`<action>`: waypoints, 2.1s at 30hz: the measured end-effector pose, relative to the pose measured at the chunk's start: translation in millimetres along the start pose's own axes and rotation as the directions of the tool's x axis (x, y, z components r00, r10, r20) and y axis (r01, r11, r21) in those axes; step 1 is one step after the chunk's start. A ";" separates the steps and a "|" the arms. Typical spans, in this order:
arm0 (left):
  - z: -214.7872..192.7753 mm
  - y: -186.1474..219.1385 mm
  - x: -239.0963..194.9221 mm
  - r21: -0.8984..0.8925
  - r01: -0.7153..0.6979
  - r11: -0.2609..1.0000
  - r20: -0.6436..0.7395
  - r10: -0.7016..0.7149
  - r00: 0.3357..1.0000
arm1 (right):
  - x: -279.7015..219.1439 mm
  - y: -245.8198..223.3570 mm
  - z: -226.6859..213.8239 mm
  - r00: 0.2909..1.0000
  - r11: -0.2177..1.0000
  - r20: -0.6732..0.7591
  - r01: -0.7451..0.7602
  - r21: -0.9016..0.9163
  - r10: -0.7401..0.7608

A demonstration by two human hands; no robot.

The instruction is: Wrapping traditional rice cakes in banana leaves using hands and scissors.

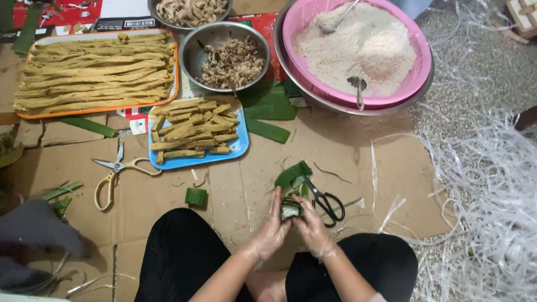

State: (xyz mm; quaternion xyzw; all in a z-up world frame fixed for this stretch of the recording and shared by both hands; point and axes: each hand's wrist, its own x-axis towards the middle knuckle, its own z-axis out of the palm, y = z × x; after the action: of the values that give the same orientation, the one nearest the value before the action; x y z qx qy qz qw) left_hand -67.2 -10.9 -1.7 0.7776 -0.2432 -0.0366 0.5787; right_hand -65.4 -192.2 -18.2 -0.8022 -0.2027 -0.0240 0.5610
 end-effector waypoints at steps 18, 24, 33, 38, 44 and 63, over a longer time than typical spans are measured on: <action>-2.8 -20.6 -7.3 -0.244 0.135 0.960 -0.006 -0.140 0.990 | 1.9 23.0 16.3 0.992 0.949 -0.063 -0.083 0.303 0.107; 14.9 -32.4 -8.5 -0.218 0.092 0.972 -0.102 -0.116 0.988 | 1.5 8.7 23.0 0.986 0.971 -0.132 -0.067 0.231 0.100; 20.1 -19.5 -0.8 -0.246 0.205 0.947 -0.293 -0.274 0.916 | 13.0 6.7 32.6 0.945 0.944 -0.220 -0.178 0.277 0.242; 2.6 -6.4 11.9 -0.299 0.220 0.929 -0.325 -0.316 0.891 | 19.1 39.7 43.3 0.926 0.945 -0.280 -0.173 0.277 0.252; -10.0 5.8 28.6 -0.446 0.388 0.807 -0.247 -0.528 0.812 | 44.4 21.0 42.2 0.845 0.877 -0.277 -0.377 0.298 0.457; 6.8 -3.4 37.3 -0.232 0.345 0.909 -0.380 -0.411 0.829 | 62.4 -33.9 23.2 0.898 0.951 -0.335 -0.308 -0.017 0.285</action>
State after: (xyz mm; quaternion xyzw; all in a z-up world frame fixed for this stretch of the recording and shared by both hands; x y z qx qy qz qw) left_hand -35.6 -31.9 1.3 0.7527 0.0499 -0.0010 0.6565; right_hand -24.5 -142.7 20.0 -0.8273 0.0192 -0.0787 0.5559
